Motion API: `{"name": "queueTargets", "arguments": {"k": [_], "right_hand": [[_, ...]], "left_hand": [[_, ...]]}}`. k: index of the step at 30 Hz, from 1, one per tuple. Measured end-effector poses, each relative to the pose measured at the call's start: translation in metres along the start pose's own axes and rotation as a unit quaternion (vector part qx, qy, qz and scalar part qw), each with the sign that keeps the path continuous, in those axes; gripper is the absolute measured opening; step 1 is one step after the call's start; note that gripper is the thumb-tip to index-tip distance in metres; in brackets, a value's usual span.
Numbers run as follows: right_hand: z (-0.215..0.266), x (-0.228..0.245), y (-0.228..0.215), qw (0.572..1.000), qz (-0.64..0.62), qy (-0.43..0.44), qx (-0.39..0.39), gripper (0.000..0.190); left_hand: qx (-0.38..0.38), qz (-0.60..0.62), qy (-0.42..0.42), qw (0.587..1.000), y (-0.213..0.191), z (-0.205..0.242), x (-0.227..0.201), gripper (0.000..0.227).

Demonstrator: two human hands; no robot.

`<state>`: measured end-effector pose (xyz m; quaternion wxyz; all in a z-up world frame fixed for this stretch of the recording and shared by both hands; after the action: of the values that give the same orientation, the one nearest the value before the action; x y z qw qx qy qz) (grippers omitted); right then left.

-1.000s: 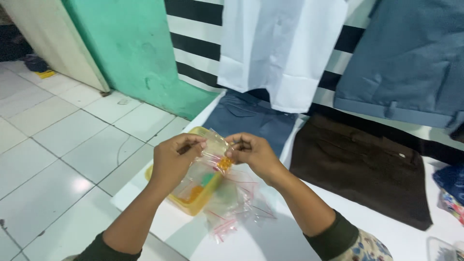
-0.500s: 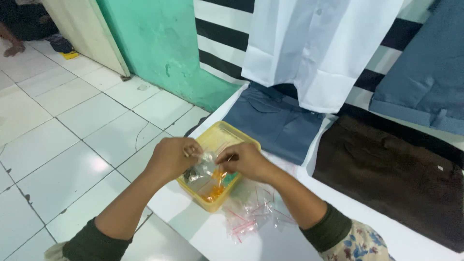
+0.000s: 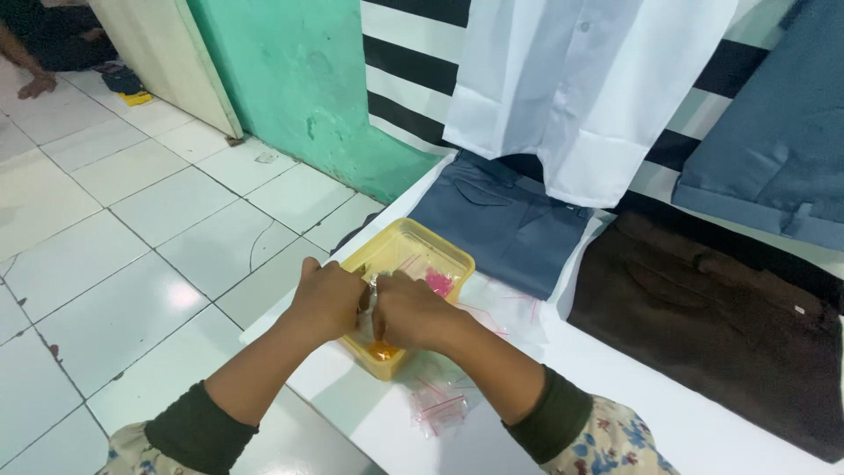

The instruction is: Sorting small buttons from a tray and placing them into small plastic bags on a work surface.

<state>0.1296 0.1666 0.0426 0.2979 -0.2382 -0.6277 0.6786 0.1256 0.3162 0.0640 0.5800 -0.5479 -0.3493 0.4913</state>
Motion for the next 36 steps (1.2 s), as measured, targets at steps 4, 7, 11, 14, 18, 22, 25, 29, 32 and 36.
{"name": "queueTargets", "arguments": {"k": [4, 7, 11, 14, 18, 22, 25, 29, 32, 36], "right_hand": [[0.005, 0.021, -0.02, 0.996, -0.002, 0.009, 0.091, 0.019], [0.009, 0.026, -0.031, 0.996, 0.041, 0.012, 0.078, 0.016], [0.021, 0.027, -0.026, 0.999, -0.004, 0.03, 0.04, 0.015], [0.054, 0.023, -0.045, 0.998, -0.028, 0.024, -0.054, 0.019], [0.127, 0.0, -0.083, 0.956, -0.121, 0.0, -0.267, 0.012], [0.212, -0.022, -0.095, 0.945, -0.154, 0.041, -0.284, 0.009], [0.279, -0.043, -0.084, 0.956, -0.121, 0.095, -0.249, 0.015], [0.38, -0.072, -0.048, 0.944, -0.124, 0.266, -0.148, 0.017], [0.457, -0.097, -0.03, 0.919, -0.133, 0.342, -0.146, 0.019], [0.563, -0.118, -0.011, 0.866, -0.142, 0.446, -0.176, 0.021]], "left_hand": [[-0.03, -0.003, -0.029, 0.999, -0.022, 0.02, -0.021, 0.009], [-0.064, -0.006, -0.027, 0.998, -0.028, 0.026, -0.025, 0.01], [-0.072, -0.028, -0.037, 0.996, -0.034, 0.028, -0.029, 0.013], [-0.071, -0.032, -0.041, 0.996, -0.037, 0.024, -0.031, 0.015], [-0.114, 0.034, -0.044, 0.992, -0.063, 0.037, -0.064, 0.022], [-0.111, 0.046, 0.013, 0.993, -0.078, 0.04, -0.134, 0.023], [-0.09, 0.06, 0.078, 0.991, -0.073, 0.033, -0.202, 0.028], [-0.032, 0.061, 0.191, 0.979, -0.026, 0.023, -0.299, 0.028], [-0.001, 0.058, 0.285, 0.957, 0.015, 0.019, -0.359, 0.028], [0.062, 0.071, 0.373, 0.923, 0.057, 0.034, -0.436, 0.025]]}}
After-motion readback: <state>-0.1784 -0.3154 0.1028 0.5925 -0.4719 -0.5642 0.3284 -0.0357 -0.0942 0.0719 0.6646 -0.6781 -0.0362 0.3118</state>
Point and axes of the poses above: each hand's wrist, its own z-axis away from the middle knuckle, its own y-axis out of the palm, x = y × z, the point moved 3 cm from there along -z, towards the middle knuckle, and after that the axes turned 11 degrees about z, right-handed, at the moved point
